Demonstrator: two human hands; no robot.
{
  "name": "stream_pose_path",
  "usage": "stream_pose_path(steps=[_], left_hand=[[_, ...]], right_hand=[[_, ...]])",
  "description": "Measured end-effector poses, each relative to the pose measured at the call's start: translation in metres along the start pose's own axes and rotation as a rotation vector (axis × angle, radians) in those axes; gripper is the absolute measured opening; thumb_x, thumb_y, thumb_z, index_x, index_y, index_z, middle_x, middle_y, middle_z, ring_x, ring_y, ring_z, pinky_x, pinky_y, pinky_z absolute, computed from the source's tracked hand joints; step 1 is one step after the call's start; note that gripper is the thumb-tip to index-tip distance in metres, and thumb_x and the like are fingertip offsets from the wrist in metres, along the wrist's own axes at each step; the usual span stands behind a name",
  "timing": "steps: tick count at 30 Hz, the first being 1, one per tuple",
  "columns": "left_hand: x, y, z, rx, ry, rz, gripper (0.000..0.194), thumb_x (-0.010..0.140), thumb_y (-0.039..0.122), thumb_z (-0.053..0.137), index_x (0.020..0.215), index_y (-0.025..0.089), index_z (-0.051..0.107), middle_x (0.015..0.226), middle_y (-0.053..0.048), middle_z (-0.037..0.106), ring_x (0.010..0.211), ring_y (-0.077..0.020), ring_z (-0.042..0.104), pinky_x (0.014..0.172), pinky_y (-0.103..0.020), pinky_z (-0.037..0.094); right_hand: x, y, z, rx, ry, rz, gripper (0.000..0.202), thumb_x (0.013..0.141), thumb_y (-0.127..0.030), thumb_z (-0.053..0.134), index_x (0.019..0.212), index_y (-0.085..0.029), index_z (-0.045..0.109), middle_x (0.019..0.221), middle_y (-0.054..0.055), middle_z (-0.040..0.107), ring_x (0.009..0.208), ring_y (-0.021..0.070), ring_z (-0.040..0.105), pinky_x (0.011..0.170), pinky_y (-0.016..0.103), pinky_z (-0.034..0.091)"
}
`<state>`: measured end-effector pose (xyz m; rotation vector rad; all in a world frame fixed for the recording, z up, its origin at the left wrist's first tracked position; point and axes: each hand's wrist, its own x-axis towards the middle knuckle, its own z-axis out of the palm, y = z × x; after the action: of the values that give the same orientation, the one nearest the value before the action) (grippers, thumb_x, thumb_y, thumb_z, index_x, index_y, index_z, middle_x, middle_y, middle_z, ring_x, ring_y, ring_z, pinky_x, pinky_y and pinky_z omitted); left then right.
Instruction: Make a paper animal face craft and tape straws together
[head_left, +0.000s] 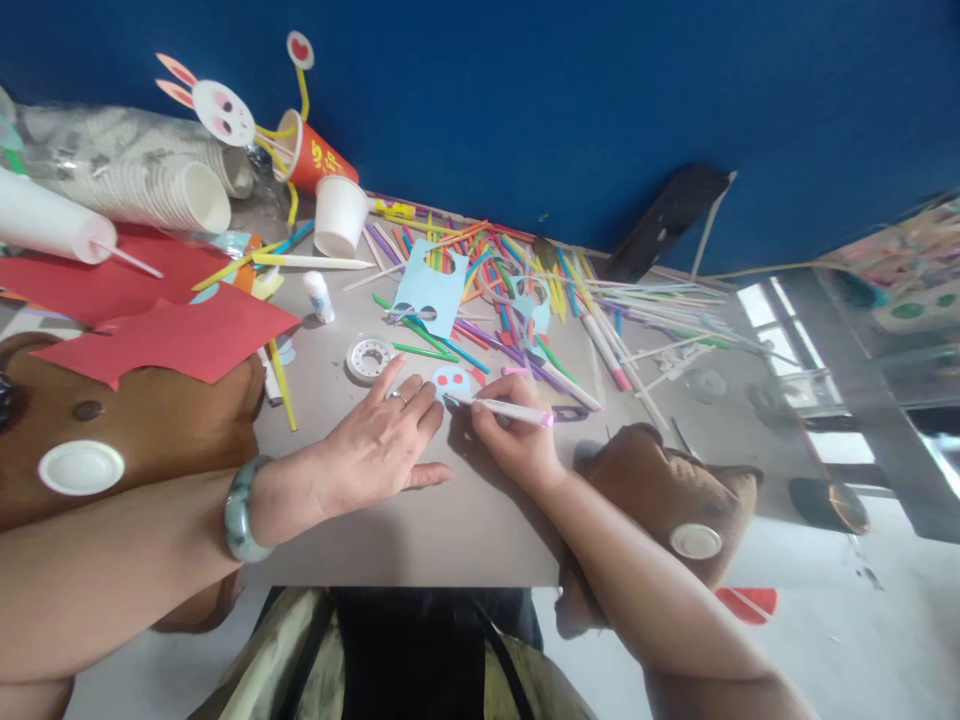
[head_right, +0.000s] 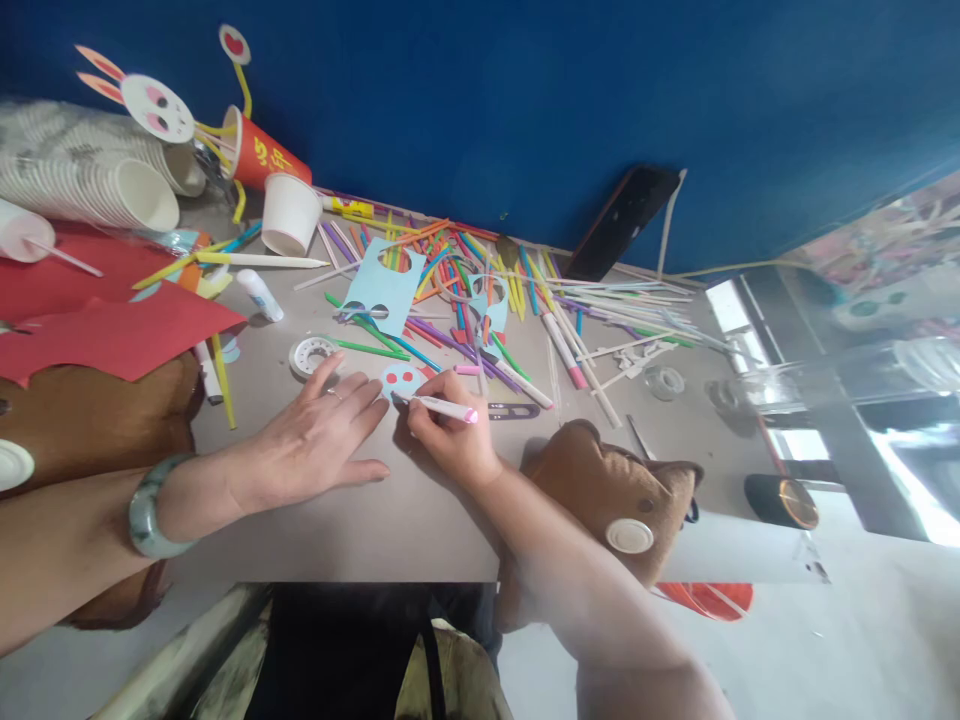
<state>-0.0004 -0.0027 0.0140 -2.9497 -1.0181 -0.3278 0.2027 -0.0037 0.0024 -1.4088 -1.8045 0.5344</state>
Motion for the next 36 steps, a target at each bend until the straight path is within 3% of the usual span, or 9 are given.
stream_pose_path(steps=[14, 36], left_hand=[[-0.0001, -0.0013, -0.0008, 0.033, -0.007, 0.011, 0.058, 0.088, 0.061, 0.053, 0.110, 0.008, 0.063, 0.107, -0.016, 0.064, 0.112, -0.0321, 0.055, 0.116, -0.058, 0.021], [0.0000, -0.0015, -0.0016, 0.030, -0.038, 0.012, 0.058, 0.090, 0.060, 0.050, 0.111, 0.007, 0.063, 0.109, -0.016, 0.064, 0.114, -0.0338, 0.055, 0.115, -0.060, 0.021]], right_hand=[[-0.0003, -0.0010, -0.0007, 0.026, -0.060, 0.012, 0.009, 0.082, -0.022, 0.059, 0.075, -0.022, 0.054, 0.056, -0.005, 0.056, 0.050, 0.0106, 0.049, 0.052, 0.024, 0.040], [0.0006, -0.0013, -0.0006, 0.005, -0.034, 0.019, 0.010, 0.077, -0.017, 0.057, 0.071, -0.022, 0.052, 0.053, -0.005, 0.055, 0.049, 0.0113, 0.049, 0.052, 0.026, 0.040]])
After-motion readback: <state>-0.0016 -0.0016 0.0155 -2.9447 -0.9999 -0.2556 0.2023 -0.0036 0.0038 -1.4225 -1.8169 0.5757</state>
